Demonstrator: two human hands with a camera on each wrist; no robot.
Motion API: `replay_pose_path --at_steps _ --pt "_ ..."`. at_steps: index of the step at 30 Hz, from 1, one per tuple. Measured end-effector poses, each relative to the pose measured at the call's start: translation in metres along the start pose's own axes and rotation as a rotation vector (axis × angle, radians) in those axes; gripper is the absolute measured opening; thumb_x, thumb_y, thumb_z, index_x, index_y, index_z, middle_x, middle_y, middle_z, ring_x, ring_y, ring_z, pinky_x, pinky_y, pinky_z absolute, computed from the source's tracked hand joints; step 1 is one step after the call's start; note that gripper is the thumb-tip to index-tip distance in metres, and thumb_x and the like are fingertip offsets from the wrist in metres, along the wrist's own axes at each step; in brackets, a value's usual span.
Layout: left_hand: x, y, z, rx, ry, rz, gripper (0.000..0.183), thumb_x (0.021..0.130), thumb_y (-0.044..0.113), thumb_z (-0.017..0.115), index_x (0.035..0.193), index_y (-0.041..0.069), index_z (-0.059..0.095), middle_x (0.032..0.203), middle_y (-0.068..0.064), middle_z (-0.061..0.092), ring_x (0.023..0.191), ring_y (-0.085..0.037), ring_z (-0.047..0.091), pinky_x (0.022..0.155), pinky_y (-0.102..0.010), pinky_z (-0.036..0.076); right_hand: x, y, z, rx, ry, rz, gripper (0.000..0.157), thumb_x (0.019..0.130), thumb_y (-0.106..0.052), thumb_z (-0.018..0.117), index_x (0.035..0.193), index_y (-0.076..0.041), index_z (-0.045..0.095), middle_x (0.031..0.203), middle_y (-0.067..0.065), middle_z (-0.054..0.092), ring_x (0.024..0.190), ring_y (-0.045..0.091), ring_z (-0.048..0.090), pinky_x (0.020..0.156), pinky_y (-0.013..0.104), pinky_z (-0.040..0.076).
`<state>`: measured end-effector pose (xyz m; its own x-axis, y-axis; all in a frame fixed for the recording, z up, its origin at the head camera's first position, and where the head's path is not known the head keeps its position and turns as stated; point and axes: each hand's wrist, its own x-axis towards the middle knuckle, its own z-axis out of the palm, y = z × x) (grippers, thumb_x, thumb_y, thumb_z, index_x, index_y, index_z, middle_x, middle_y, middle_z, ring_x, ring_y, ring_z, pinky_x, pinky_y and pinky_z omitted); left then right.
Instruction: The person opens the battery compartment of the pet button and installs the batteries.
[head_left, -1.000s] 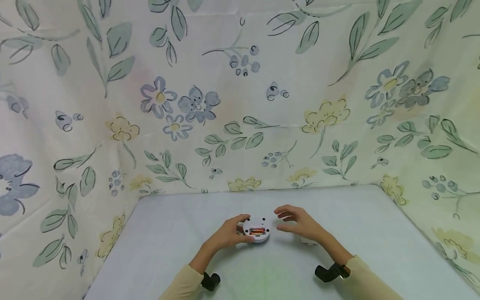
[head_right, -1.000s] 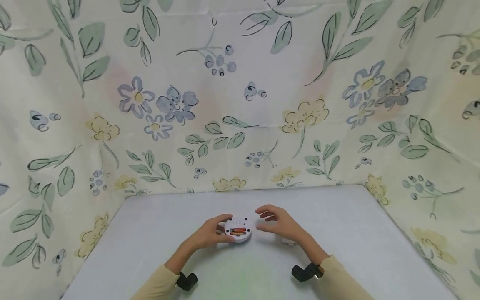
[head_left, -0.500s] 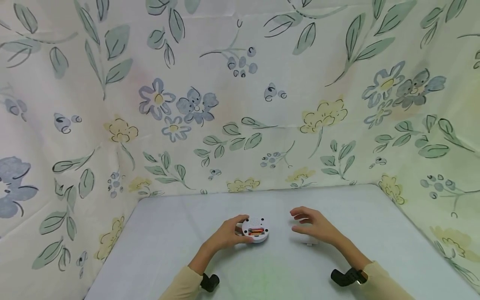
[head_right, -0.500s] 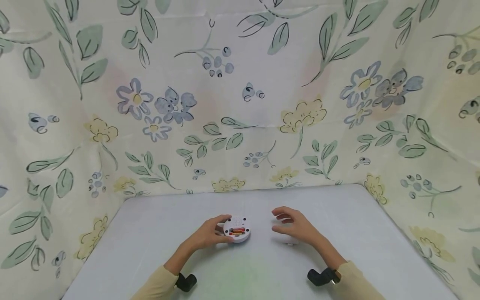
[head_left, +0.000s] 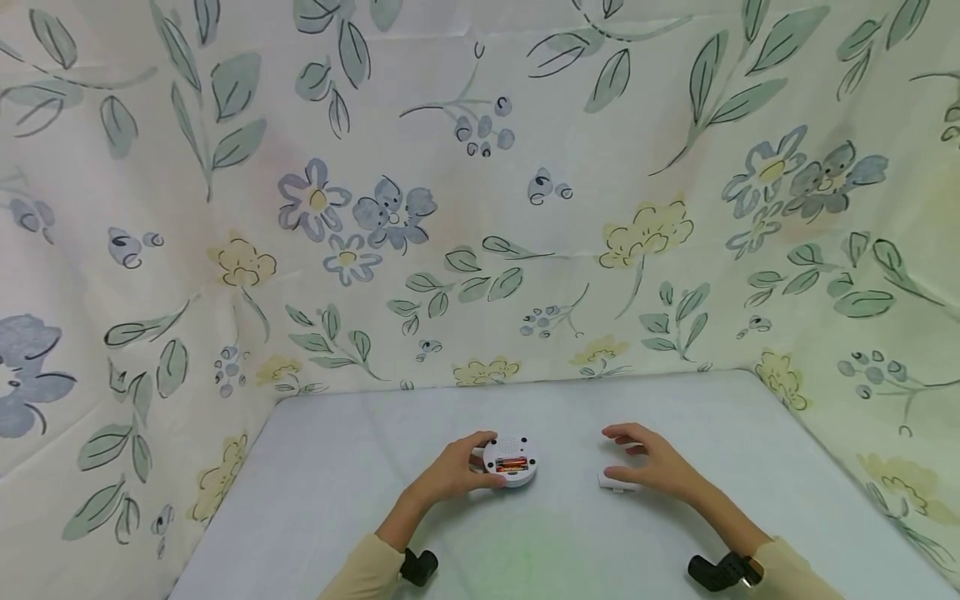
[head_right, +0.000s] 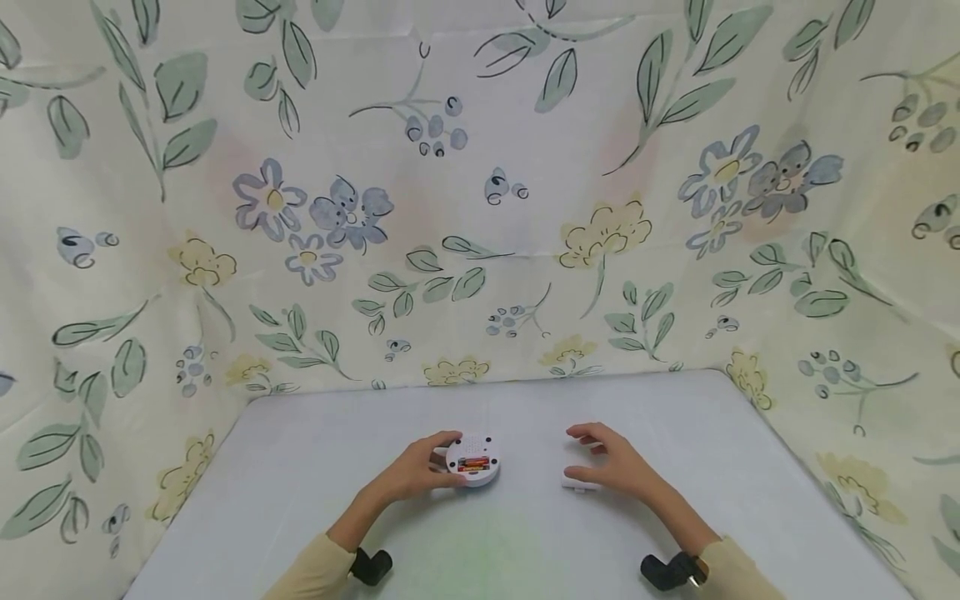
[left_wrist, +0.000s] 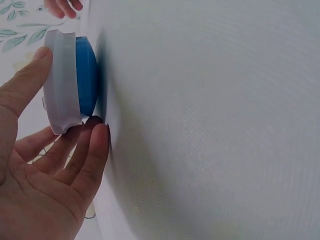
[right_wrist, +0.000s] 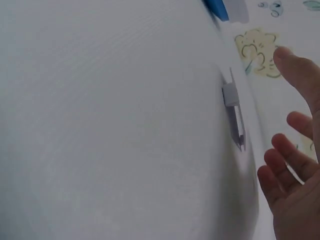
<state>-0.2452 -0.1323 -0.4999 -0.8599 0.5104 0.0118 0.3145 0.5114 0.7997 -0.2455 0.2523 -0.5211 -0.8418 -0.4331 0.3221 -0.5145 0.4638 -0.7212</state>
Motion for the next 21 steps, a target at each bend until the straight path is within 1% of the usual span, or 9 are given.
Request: replay_pose_path --at_steps 4,11,14,16,21 --pt "0.000 0.001 -0.001 0.001 0.000 0.008 0.076 0.087 0.026 0.084 0.148 -0.002 0.046 0.142 -0.016 0.053 0.109 -0.028 0.064 0.084 -0.036 0.054 -0.009 0.001 0.000 -0.048 0.018 0.006 0.062 0.080 -0.028 0.090 0.130 -0.002 0.062 0.126 0.011 0.064 0.110 0.033 0.059 0.090 0.039 0.052" --pt "0.000 0.000 0.000 0.006 -0.003 0.001 0.076 0.088 0.027 0.084 0.148 -0.001 0.046 0.143 -0.016 0.052 0.110 -0.028 0.064 0.083 -0.037 0.054 -0.018 0.006 0.004 -0.116 0.037 -0.071 0.063 0.076 -0.028 0.093 0.126 -0.005 0.064 0.122 0.006 0.063 0.103 0.029 0.056 0.089 0.035 0.049" --pt "0.000 0.001 0.000 0.007 -0.003 -0.004 0.076 0.088 0.028 0.084 0.148 0.000 0.046 0.142 -0.016 0.053 0.110 -0.028 0.064 0.084 -0.038 0.054 -0.021 0.005 0.006 -0.147 0.033 -0.097 0.061 0.075 -0.030 0.093 0.124 -0.006 0.066 0.120 0.005 0.062 0.102 0.028 0.056 0.088 0.038 0.048" --pt "-0.001 0.002 0.000 0.007 -0.003 -0.003 0.076 0.088 0.028 0.083 0.148 0.000 0.046 0.142 -0.016 0.053 0.110 -0.028 0.064 0.084 -0.038 0.054 -0.022 0.004 0.007 -0.175 0.024 -0.090 0.056 0.076 -0.031 0.093 0.121 -0.009 0.068 0.120 0.004 0.061 0.104 0.028 0.056 0.090 0.041 0.047" --pt "-0.002 0.003 -0.001 0.004 -0.004 0.001 0.076 0.088 0.028 0.083 0.148 -0.001 0.046 0.143 -0.016 0.052 0.111 -0.029 0.063 0.083 -0.037 0.054 -0.024 0.006 0.009 -0.208 0.015 -0.076 0.031 0.080 -0.029 0.090 0.105 -0.020 0.074 0.116 -0.001 0.059 0.108 0.025 0.054 0.091 0.044 0.045"
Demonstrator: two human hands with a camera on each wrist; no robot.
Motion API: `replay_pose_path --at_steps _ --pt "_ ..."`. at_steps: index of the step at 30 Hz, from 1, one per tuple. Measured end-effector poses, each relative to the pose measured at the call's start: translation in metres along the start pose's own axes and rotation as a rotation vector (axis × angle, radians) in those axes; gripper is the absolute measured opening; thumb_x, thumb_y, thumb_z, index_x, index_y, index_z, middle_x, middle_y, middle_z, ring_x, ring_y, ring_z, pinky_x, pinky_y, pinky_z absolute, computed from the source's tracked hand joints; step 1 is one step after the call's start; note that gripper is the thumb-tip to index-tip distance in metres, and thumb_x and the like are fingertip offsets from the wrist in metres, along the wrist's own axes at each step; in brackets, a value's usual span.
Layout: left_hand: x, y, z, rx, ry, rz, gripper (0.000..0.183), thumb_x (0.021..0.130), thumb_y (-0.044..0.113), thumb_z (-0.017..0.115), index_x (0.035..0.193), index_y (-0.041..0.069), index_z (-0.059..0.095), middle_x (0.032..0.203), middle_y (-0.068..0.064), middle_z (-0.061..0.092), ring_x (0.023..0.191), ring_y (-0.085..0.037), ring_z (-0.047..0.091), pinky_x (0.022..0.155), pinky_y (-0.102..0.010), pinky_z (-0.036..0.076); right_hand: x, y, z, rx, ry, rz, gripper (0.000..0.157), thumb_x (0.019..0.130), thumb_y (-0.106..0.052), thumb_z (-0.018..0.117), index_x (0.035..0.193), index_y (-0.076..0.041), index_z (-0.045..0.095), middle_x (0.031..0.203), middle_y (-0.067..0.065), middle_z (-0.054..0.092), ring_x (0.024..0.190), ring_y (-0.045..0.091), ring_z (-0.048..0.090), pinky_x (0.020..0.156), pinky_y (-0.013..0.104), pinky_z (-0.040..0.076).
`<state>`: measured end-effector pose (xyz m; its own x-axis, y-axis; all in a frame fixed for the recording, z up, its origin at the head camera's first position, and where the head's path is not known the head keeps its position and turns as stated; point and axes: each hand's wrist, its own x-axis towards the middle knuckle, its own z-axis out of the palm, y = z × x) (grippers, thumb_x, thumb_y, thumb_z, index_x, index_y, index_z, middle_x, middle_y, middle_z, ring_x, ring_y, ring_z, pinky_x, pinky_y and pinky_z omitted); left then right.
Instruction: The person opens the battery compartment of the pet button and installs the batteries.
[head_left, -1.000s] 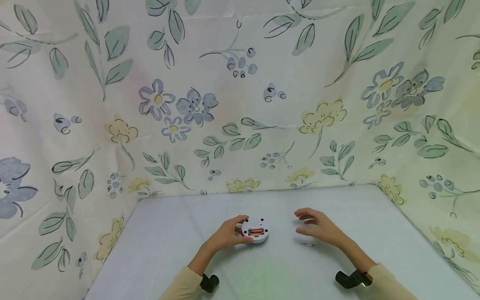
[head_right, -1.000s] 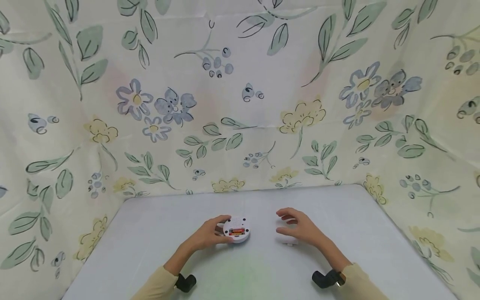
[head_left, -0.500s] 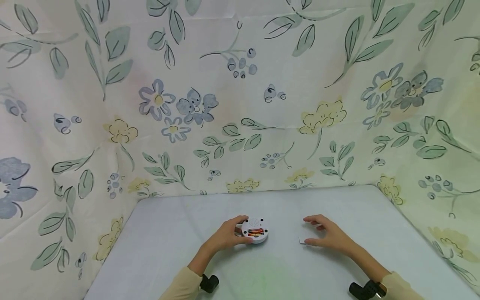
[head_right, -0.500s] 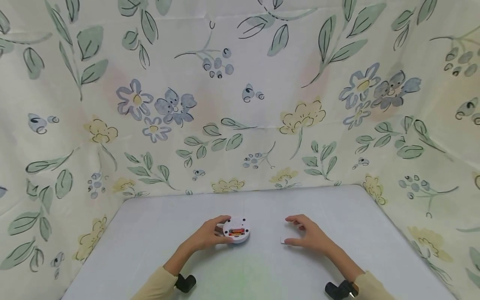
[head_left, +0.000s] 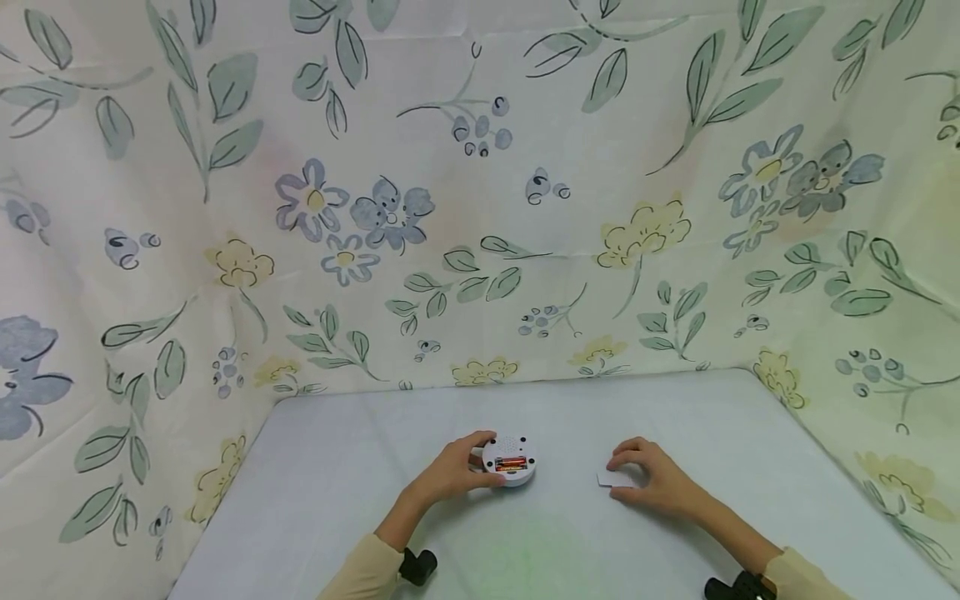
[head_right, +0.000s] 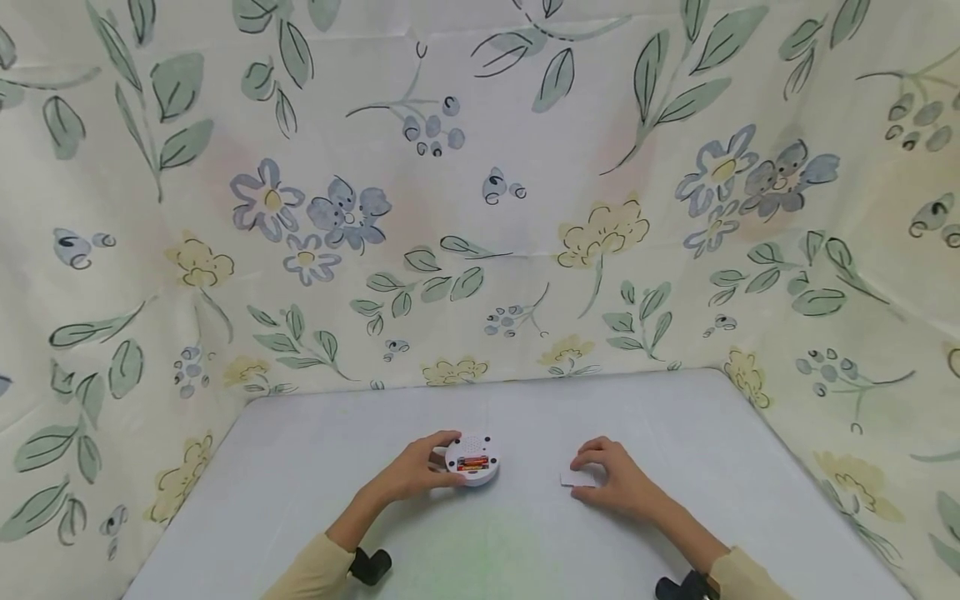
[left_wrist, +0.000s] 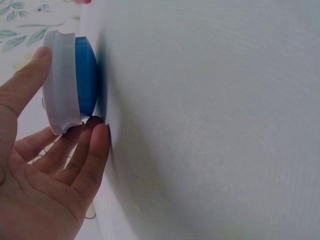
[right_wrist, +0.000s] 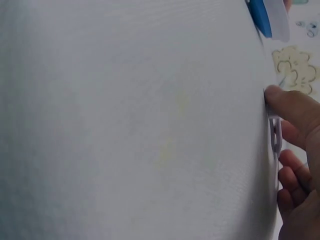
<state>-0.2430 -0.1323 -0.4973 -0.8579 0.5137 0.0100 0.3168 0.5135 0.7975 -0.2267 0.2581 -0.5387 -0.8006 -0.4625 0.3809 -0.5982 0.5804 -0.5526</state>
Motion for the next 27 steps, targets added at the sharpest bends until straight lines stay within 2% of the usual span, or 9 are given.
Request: replay_pose_path --at_steps 3,10,18,23,27 --pt "-0.001 0.000 0.000 -0.001 -0.001 0.001 0.076 0.089 0.028 0.083 0.148 -0.001 0.046 0.143 -0.016 0.052 0.111 -0.029 0.063 0.083 -0.037 0.054 0.000 0.003 0.001 0.009 -0.004 -0.004 0.025 0.081 -0.027 0.089 0.100 -0.024 0.073 0.114 -0.002 0.059 0.107 0.024 0.054 0.091 0.042 0.045" --pt "-0.001 0.001 0.000 -0.003 0.002 -0.002 0.076 0.088 0.028 0.083 0.148 -0.001 0.046 0.141 -0.016 0.054 0.110 -0.030 0.063 0.083 -0.038 0.054 0.004 0.003 -0.001 0.040 -0.013 0.003 0.027 0.080 -0.025 0.090 0.099 -0.020 0.072 0.110 -0.003 0.062 0.103 0.021 0.058 0.091 0.035 0.047" --pt "0.000 0.001 0.001 -0.001 0.009 -0.014 0.080 0.086 0.027 0.085 0.150 0.003 0.044 0.140 -0.015 0.054 0.108 -0.025 0.064 0.086 -0.038 0.054 0.008 0.003 -0.005 0.096 -0.039 0.026 0.031 0.083 -0.022 0.087 0.108 -0.014 0.071 0.106 -0.005 0.065 0.096 0.017 0.061 0.088 0.026 0.049" --pt "0.000 0.001 0.003 0.013 0.013 0.003 0.080 0.085 0.028 0.085 0.150 0.002 0.045 0.143 -0.012 0.053 0.110 -0.026 0.062 0.087 -0.038 0.052 0.010 0.000 -0.007 0.116 -0.059 0.024 0.032 0.085 -0.023 0.086 0.111 -0.013 0.070 0.107 -0.004 0.068 0.096 0.016 0.063 0.085 0.028 0.052" --pt "0.000 0.002 0.004 0.026 0.014 0.000 0.083 0.084 0.029 0.086 0.151 0.002 0.044 0.145 -0.012 0.051 0.113 -0.027 0.060 0.090 -0.039 0.050 0.014 -0.005 -0.007 0.147 -0.059 0.009 0.032 0.086 -0.025 0.085 0.111 -0.011 0.070 0.106 0.000 0.069 0.094 0.021 0.063 0.083 0.030 0.053"
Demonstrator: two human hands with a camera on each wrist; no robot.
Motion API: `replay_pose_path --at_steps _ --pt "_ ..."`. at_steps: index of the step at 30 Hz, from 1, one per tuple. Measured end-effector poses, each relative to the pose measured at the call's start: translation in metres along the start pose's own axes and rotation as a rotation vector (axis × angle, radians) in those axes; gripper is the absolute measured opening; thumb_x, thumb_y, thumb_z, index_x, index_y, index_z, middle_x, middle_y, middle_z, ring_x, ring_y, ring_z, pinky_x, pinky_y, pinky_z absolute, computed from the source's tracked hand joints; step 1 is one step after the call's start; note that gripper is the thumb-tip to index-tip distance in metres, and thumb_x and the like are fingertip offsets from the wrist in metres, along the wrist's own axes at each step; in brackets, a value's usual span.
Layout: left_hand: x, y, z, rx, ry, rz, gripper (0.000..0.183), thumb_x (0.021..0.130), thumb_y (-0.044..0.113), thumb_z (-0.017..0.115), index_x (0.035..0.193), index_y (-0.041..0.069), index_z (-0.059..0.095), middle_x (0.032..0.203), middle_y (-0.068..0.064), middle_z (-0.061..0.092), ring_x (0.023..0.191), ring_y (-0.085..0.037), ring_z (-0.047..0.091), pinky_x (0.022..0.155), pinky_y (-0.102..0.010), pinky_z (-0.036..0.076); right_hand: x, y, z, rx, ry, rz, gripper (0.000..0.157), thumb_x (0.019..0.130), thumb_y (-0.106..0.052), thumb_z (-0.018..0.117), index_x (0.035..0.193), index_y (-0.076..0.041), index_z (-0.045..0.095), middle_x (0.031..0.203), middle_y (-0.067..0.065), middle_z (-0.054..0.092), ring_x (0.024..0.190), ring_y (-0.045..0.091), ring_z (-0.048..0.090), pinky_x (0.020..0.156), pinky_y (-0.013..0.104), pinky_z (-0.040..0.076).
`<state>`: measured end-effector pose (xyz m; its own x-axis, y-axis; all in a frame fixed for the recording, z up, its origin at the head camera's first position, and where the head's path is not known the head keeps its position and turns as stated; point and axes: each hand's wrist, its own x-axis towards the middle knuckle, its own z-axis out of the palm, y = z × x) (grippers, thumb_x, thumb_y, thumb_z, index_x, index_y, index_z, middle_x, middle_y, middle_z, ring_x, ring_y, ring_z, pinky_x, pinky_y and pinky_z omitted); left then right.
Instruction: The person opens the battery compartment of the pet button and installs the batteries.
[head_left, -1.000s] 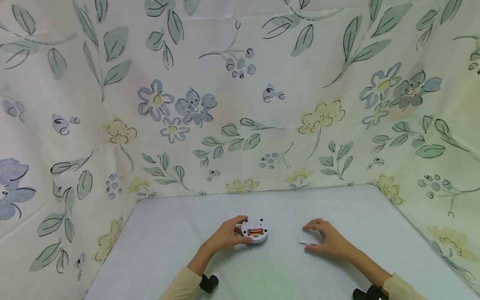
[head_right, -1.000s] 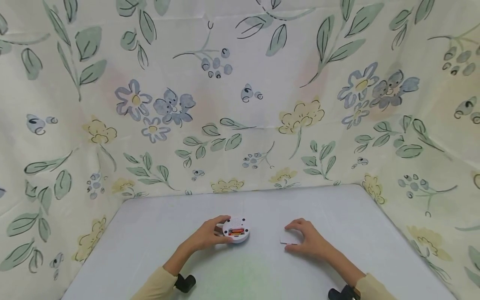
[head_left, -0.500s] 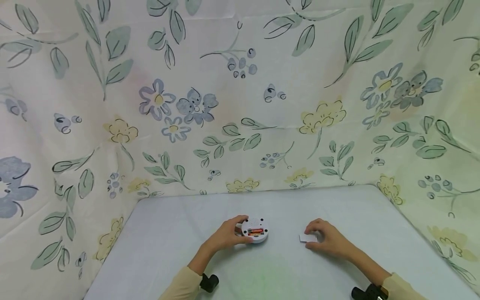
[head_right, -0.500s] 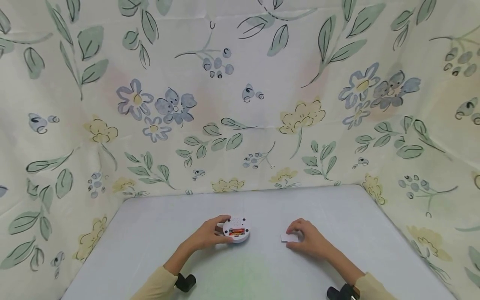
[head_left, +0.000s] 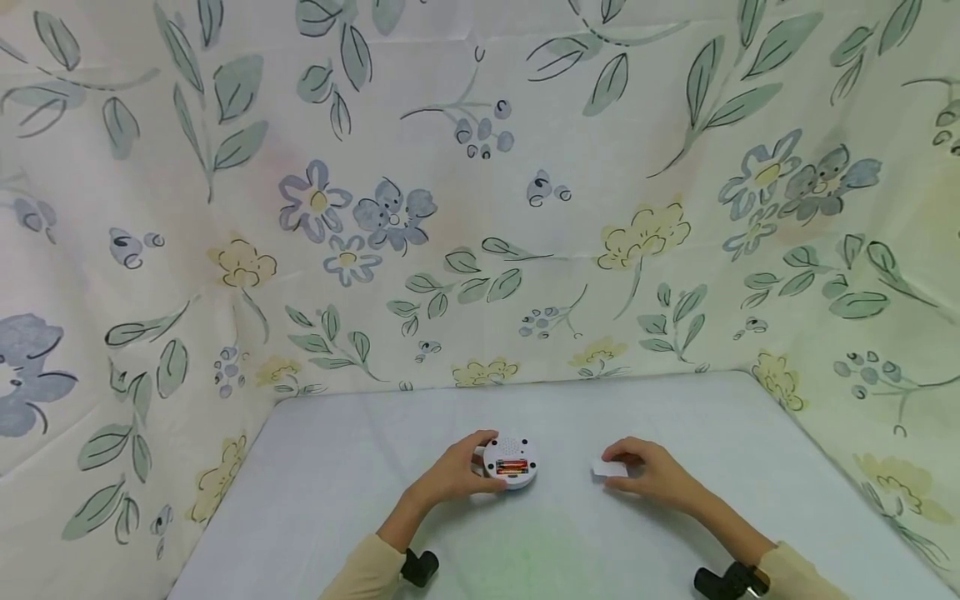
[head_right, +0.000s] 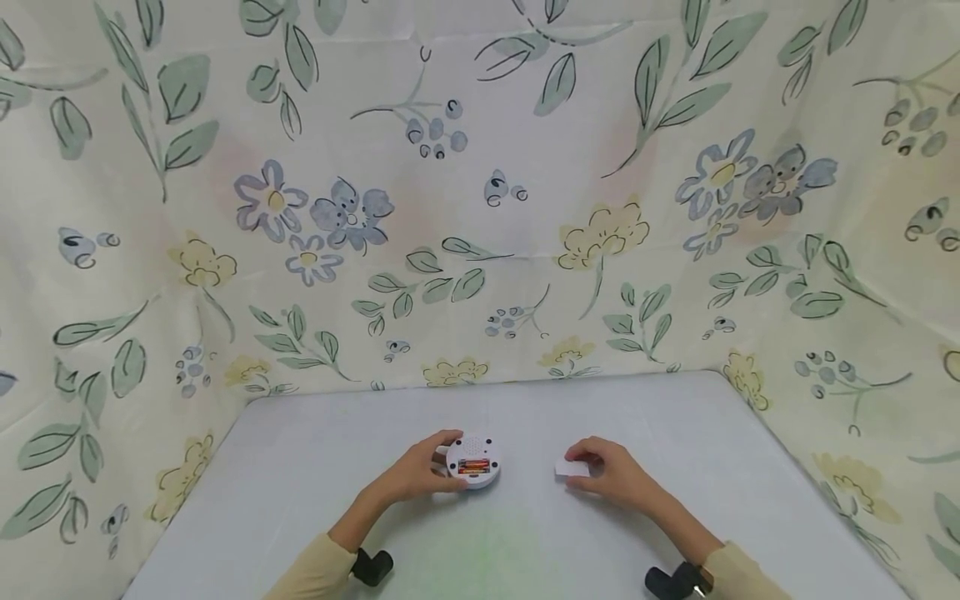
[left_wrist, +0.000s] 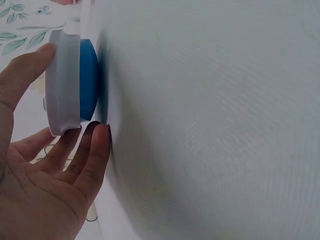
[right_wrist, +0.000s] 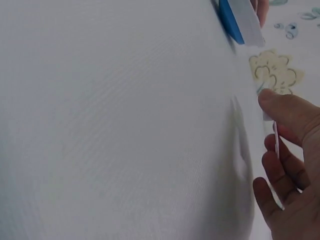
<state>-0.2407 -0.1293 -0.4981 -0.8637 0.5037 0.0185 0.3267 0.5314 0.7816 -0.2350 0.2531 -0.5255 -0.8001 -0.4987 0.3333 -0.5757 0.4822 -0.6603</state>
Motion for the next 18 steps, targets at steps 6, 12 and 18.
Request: replay_pose_path --at_steps 6,12,18 --pt "0.001 -0.003 0.002 0.045 0.014 0.018 0.086 0.082 0.032 0.088 0.149 0.001 0.045 0.143 -0.014 0.051 0.116 -0.029 0.059 0.096 -0.043 0.049 0.011 -0.005 0.009 0.070 0.024 -0.047 0.031 0.086 -0.017 0.084 0.112 -0.007 0.070 0.105 0.008 0.069 0.092 0.029 0.064 0.080 0.032 0.056" --pt "0.002 -0.004 0.003 0.048 0.026 0.024 0.084 0.081 0.032 0.088 0.148 0.003 0.046 0.143 -0.013 0.052 0.114 -0.027 0.059 0.096 -0.042 0.049 0.025 -0.011 0.022 0.107 0.014 -0.040 0.032 0.088 -0.019 0.083 0.113 -0.003 0.069 0.107 0.012 0.068 0.093 0.032 0.064 0.081 0.033 0.056" --pt "0.002 -0.003 0.003 0.045 0.025 0.023 0.084 0.081 0.031 0.089 0.149 0.004 0.046 0.145 -0.013 0.050 0.115 -0.027 0.058 0.096 -0.041 0.049 0.038 -0.020 0.034 0.145 -0.004 0.004 0.034 0.089 -0.023 0.082 0.115 -0.004 0.070 0.110 0.011 0.068 0.098 0.034 0.064 0.085 0.035 0.055"
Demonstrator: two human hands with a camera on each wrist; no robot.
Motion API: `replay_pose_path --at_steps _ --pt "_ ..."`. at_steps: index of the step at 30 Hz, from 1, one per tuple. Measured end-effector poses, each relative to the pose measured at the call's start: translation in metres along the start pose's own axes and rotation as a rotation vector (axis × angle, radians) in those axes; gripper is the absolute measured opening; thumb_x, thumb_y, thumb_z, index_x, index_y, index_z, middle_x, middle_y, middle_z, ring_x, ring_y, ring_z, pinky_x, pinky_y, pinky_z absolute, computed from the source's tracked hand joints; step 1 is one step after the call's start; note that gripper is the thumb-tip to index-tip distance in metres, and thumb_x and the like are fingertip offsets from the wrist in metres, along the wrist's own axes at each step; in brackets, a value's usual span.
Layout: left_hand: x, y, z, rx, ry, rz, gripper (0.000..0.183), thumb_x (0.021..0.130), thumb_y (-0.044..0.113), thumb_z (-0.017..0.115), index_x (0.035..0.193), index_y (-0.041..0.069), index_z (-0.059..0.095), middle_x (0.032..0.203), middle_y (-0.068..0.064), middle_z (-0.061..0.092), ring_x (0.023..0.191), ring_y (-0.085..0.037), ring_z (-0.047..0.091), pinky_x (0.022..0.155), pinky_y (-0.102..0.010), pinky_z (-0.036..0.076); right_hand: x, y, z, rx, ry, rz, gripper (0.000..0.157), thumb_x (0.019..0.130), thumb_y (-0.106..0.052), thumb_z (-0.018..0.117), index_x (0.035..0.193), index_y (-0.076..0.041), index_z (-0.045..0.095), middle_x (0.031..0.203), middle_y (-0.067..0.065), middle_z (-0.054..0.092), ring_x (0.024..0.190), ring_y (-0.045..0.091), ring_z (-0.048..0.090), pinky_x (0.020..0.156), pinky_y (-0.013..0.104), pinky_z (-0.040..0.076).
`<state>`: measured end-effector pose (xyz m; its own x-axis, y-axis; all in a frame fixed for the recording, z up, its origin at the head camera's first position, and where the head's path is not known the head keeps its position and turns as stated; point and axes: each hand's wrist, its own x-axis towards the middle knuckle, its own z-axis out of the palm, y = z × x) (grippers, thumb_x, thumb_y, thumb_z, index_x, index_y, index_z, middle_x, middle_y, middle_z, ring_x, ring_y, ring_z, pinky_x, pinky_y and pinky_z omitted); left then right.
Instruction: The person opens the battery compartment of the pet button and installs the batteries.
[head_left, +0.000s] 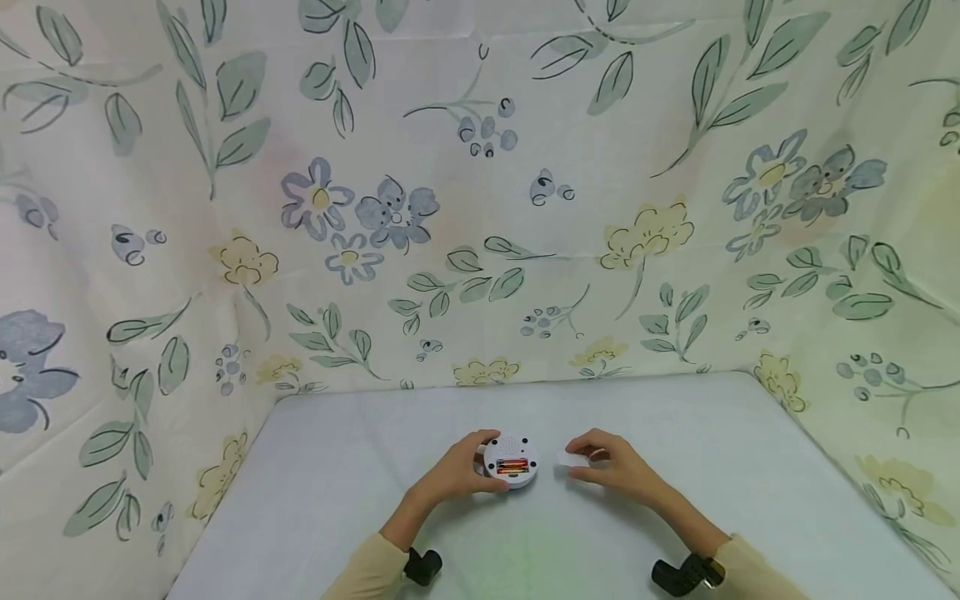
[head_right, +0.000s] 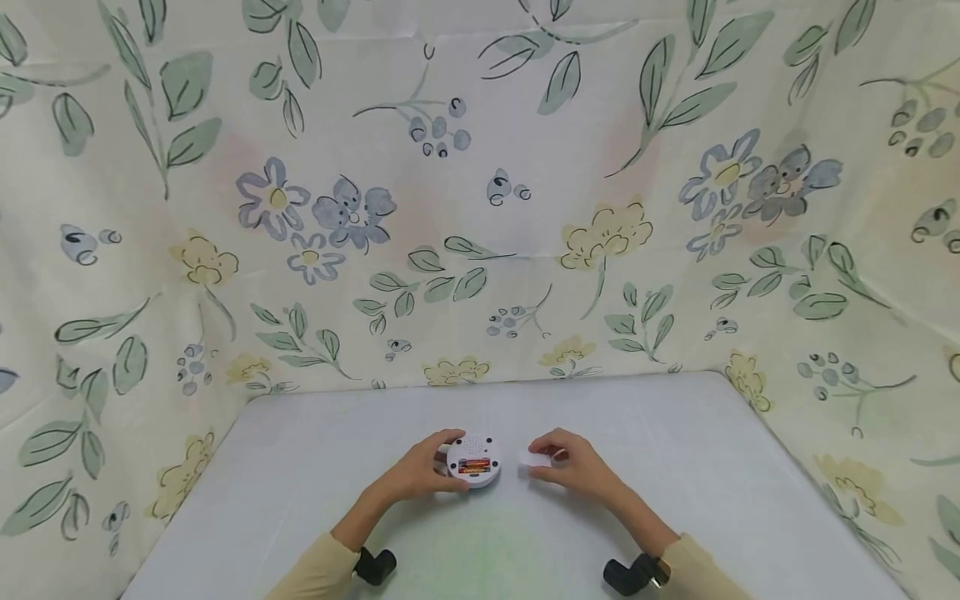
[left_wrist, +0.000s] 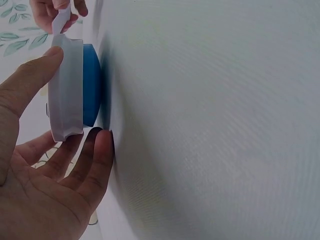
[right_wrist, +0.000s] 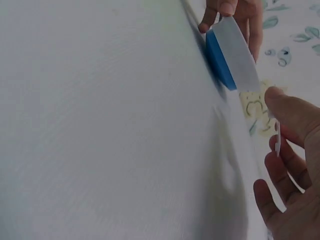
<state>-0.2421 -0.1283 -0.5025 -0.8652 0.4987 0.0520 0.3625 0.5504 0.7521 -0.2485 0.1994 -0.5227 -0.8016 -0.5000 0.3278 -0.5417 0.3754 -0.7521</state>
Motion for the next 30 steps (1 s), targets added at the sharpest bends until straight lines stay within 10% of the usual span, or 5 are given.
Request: replay_pose_path --at_steps 11,30 --pt "0.000 0.001 0.001 -0.030 -0.001 -0.009 0.085 0.082 0.029 0.088 0.149 0.002 0.045 0.145 -0.014 0.050 0.118 -0.031 0.058 0.098 -0.046 0.048 0.018 -0.017 0.026 0.030 0.037 -0.032 0.028 0.086 -0.007 0.082 0.112 -0.004 0.071 0.107 0.008 0.070 0.099 0.034 0.064 0.084 0.047 0.055" --pt "0.000 0.002 0.000 -0.039 0.006 0.058 0.082 0.084 0.027 0.087 0.147 -0.003 0.045 0.143 -0.017 0.052 0.111 -0.031 0.062 0.090 -0.041 0.052 0.044 -0.036 0.061 -0.079 -0.002 -0.238 0.019 0.087 -0.024 0.082 0.103 -0.018 0.074 0.104 -0.008 0.067 0.099 0.015 0.059 0.087 0.037 0.050"
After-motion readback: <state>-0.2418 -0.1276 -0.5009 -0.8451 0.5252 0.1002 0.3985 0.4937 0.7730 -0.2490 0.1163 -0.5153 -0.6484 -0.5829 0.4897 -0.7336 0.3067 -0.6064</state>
